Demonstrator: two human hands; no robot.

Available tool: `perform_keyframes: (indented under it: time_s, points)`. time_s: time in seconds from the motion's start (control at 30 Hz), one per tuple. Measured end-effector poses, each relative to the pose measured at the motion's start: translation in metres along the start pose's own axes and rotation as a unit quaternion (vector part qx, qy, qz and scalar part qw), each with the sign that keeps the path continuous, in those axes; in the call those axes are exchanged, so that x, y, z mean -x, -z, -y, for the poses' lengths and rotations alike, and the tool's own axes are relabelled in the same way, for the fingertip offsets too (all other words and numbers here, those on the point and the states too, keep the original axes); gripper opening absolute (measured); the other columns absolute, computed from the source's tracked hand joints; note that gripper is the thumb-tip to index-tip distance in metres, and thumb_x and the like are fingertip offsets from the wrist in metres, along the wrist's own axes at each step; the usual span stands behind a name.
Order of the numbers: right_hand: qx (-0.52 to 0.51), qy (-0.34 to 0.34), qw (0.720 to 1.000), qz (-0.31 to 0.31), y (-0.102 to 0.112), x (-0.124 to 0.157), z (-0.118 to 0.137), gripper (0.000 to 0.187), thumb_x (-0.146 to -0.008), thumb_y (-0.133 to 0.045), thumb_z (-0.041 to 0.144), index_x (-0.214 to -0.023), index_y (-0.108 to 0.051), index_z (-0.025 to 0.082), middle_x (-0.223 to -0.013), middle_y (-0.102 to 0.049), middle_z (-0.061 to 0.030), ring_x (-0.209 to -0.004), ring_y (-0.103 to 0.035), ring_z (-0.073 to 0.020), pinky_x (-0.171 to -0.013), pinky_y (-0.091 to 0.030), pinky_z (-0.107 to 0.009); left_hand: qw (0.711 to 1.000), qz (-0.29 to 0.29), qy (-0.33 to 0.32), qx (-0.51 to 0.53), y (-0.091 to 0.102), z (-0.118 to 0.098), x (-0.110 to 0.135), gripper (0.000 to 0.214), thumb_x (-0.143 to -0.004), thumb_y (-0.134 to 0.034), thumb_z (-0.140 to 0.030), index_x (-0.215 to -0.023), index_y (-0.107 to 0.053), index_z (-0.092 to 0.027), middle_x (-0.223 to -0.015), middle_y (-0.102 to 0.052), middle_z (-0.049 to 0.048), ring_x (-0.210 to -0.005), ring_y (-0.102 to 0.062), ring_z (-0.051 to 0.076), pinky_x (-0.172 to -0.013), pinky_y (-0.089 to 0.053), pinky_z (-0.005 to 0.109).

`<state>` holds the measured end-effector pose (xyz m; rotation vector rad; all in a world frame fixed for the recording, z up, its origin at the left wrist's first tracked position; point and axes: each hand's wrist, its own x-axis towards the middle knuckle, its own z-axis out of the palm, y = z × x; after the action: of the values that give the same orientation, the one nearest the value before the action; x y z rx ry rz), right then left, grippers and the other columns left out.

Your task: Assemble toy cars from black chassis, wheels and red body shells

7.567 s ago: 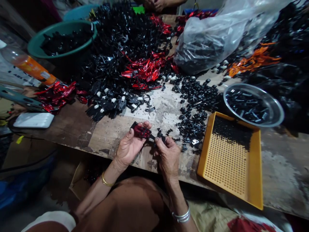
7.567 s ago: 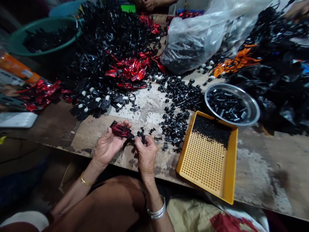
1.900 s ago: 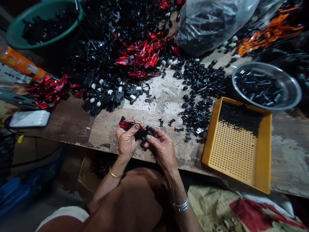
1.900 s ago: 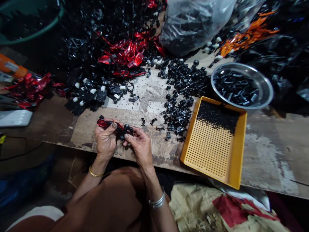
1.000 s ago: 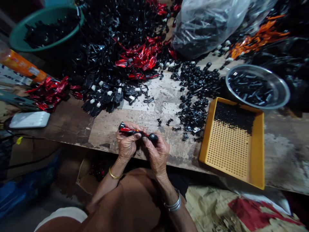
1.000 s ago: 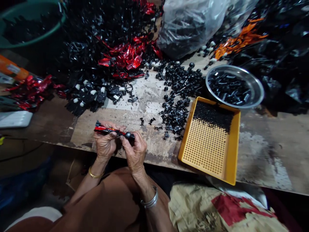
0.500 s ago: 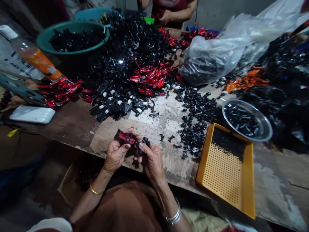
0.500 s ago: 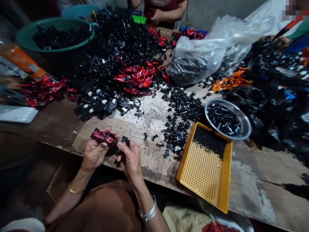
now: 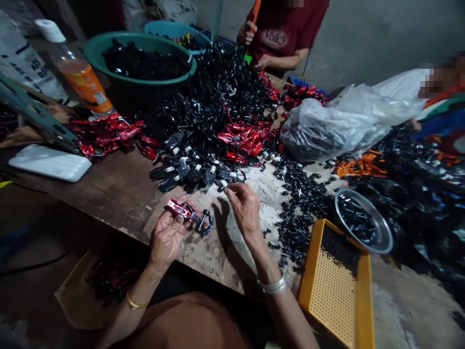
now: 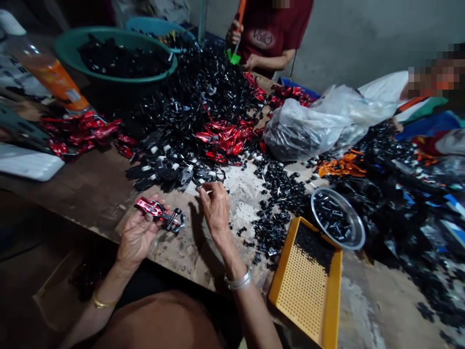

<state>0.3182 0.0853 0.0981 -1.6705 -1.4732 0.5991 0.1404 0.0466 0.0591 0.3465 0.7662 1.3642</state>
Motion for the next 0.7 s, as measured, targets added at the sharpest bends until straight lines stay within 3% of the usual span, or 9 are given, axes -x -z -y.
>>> perform_keyframes:
  time_s: [0.17, 0.33, 0.43, 0.53, 0.63, 0.7]
  points:
    - [0.164, 0.093, 0.981, -0.051, -0.023, -0.051, 0.000, 0.023, -0.089, -0.048, 0.028, -0.103, -0.063, 0.019, -0.105, -0.060, -0.0113, -0.088, -0.056, -0.0217, -0.078, -0.044, -0.035, 1.000, 0.006, 0.025, 0.009, 0.004, 0.000, -0.001, 0.040, -0.067, -0.079, -0.028, -0.105, -0.069, -0.020, -0.101, -0.070, 0.0078, -0.091, -0.069, 0.023, -0.084, -0.056, 0.038]
    - [0.237, 0.084, 0.968, 0.000, -0.033, -0.081, -0.003, 0.016, -0.085, -0.054, 0.025, -0.092, -0.066, 0.018, -0.096, -0.064, -0.0120, -0.092, -0.054, -0.0255, -0.086, -0.041, -0.039, 0.998, 0.019, 0.052, 0.010, 0.004, 0.000, -0.002, 0.037, -0.070, -0.076, -0.027, -0.106, -0.068, -0.020, -0.103, -0.070, 0.0091, -0.092, -0.069, 0.023, -0.083, -0.057, 0.038]
    - [0.122, 0.083, 0.989, -0.027, -0.025, -0.079, -0.005, 0.018, -0.086, -0.054, 0.032, -0.089, -0.065, 0.019, -0.093, -0.066, -0.0088, -0.090, -0.057, -0.0227, -0.086, -0.043, -0.037, 0.998, 0.017, 0.051, 0.014, 0.004, 0.000, -0.001, 0.038, -0.070, -0.076, -0.026, -0.106, -0.068, -0.020, -0.102, -0.071, 0.0089, -0.090, -0.069, 0.023, -0.083, -0.057, 0.038]
    - [-0.085, 0.014, 0.996, -0.027, -0.009, -0.062, -0.003, 0.027, -0.083, -0.057, 0.046, -0.088, -0.065, 0.020, -0.083, -0.067, -0.0040, -0.081, -0.060, -0.0186, -0.079, -0.046, -0.033, 0.998, 0.016, 0.051, 0.019, 0.005, -0.001, -0.001, 0.038, -0.068, -0.078, -0.026, -0.105, -0.069, -0.020, -0.102, -0.071, 0.0094, -0.091, -0.069, 0.025, -0.083, -0.056, 0.040]
    - [-0.284, -0.103, 0.951, 0.060, 0.011, -0.039, 0.000, 0.034, -0.075, -0.066, 0.053, -0.082, -0.063, 0.020, -0.072, -0.066, -0.0006, -0.068, -0.062, -0.0162, -0.071, -0.050, -0.032, 0.999, 0.008, 0.050, 0.021, 0.007, -0.004, 0.000, 0.038, -0.069, -0.077, -0.026, -0.106, -0.070, -0.019, -0.102, -0.071, 0.0093, -0.092, -0.069, 0.025, -0.083, -0.057, 0.039]
    - [-0.348, -0.158, 0.915, 0.130, 0.026, -0.024, -0.001, 0.035, -0.071, -0.070, 0.052, -0.082, -0.062, 0.020, -0.072, -0.068, -0.0006, -0.065, -0.063, -0.0160, -0.069, -0.051, -0.032, 0.999, -0.002, 0.049, 0.022, 0.009, -0.007, 0.002, 0.040, -0.068, -0.078, -0.027, -0.106, -0.070, -0.019, -0.102, -0.072, 0.0085, -0.090, -0.069, 0.023, -0.082, -0.058, 0.037]
